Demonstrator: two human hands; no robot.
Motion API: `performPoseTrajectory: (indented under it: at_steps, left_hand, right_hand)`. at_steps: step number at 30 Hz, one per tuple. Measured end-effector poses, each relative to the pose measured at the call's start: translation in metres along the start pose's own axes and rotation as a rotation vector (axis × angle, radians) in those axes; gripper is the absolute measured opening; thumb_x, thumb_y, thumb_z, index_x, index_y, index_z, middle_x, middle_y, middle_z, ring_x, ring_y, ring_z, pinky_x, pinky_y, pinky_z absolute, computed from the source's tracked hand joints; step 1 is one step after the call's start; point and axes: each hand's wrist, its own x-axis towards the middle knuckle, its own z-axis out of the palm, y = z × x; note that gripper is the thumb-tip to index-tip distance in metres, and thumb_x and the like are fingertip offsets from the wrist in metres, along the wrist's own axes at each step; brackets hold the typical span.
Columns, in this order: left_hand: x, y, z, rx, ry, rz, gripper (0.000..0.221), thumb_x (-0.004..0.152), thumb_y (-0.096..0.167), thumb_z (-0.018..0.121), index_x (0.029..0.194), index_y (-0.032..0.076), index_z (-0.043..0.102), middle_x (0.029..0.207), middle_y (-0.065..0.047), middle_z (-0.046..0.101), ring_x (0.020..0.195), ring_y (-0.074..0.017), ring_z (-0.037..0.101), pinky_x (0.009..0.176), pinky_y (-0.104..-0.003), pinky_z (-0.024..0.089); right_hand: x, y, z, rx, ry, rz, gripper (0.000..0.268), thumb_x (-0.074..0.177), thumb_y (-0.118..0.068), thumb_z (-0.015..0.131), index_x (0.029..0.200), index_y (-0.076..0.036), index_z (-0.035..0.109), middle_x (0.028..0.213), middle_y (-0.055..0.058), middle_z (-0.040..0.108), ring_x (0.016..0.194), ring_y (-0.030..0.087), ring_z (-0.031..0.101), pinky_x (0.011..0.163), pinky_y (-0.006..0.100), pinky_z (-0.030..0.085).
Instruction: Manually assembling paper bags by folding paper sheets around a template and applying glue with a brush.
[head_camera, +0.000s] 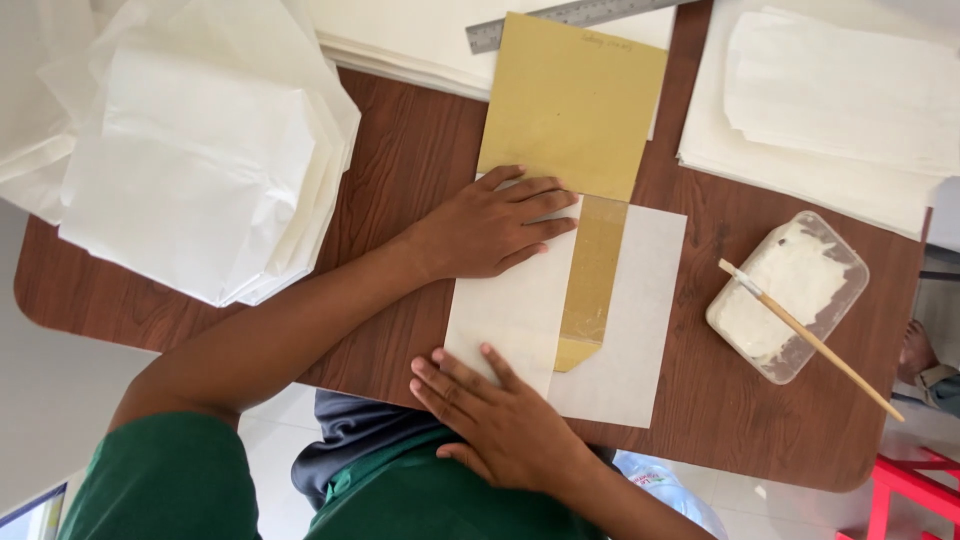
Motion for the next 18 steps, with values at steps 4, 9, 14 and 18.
performPoseTrajectory:
  at_steps: [4, 9, 14, 18]
  left_hand:
    - [0.004, 0.001, -0.005, 0.018, 0.001, 0.018, 0.03, 0.107, 0.03, 0.06, 0.134, 0.017, 0.065, 0.147, -0.002, 0.056, 0.135, -0.0211, 0.052, 0.107, -0.044, 0.044]
    - [0.001, 0.003, 0.001, 0.002, -0.021, -0.045, 0.025, 0.107, 0.029, 0.057, 0.128, 0.017, 0.065, 0.151, 0.0, 0.056, 0.141, -0.0194, 0.049, 0.114, -0.044, 0.039]
    - [-0.003, 0.006, 0.0, -0.104, -0.123, -0.063, 0.052, 0.103, 0.049, 0.058, 0.138, 0.011, 0.06, 0.16, -0.008, 0.046, 0.149, -0.0237, 0.04, 0.121, -0.05, 0.032]
    - [-0.002, 0.007, 0.001, -0.074, -0.114, -0.052, 0.053, 0.104, 0.05, 0.056, 0.139, 0.011, 0.061, 0.162, -0.008, 0.044, 0.151, -0.0225, 0.038, 0.122, -0.048, 0.031]
  right_hand:
    - [-0.008, -0.012, -0.014, 0.31, -0.097, -0.039, 0.062, 0.111, -0.043, 0.022, 0.162, -0.008, 0.025, 0.171, 0.011, 0.021, 0.16, 0.028, 0.013, 0.128, 0.048, 0.006]
    - [-0.032, -0.003, -0.045, 0.77, 0.143, 0.101, 0.047, 0.106, -0.022, 0.055, 0.148, -0.002, 0.047, 0.155, 0.018, 0.051, 0.144, 0.031, 0.051, 0.118, 0.055, 0.036]
    - [-0.068, 0.024, -0.035, -0.09, 0.587, 0.889, 0.04, 0.103, -0.023, 0.057, 0.134, 0.002, 0.061, 0.135, 0.018, 0.061, 0.115, 0.039, 0.06, 0.098, 0.047, 0.049]
    - [-0.087, 0.029, -0.01, -0.136, 0.399, 1.128, 0.064, 0.1, -0.039, 0.057, 0.144, 0.006, 0.05, 0.158, 0.026, 0.042, 0.139, 0.047, 0.044, 0.11, 0.059, 0.04]
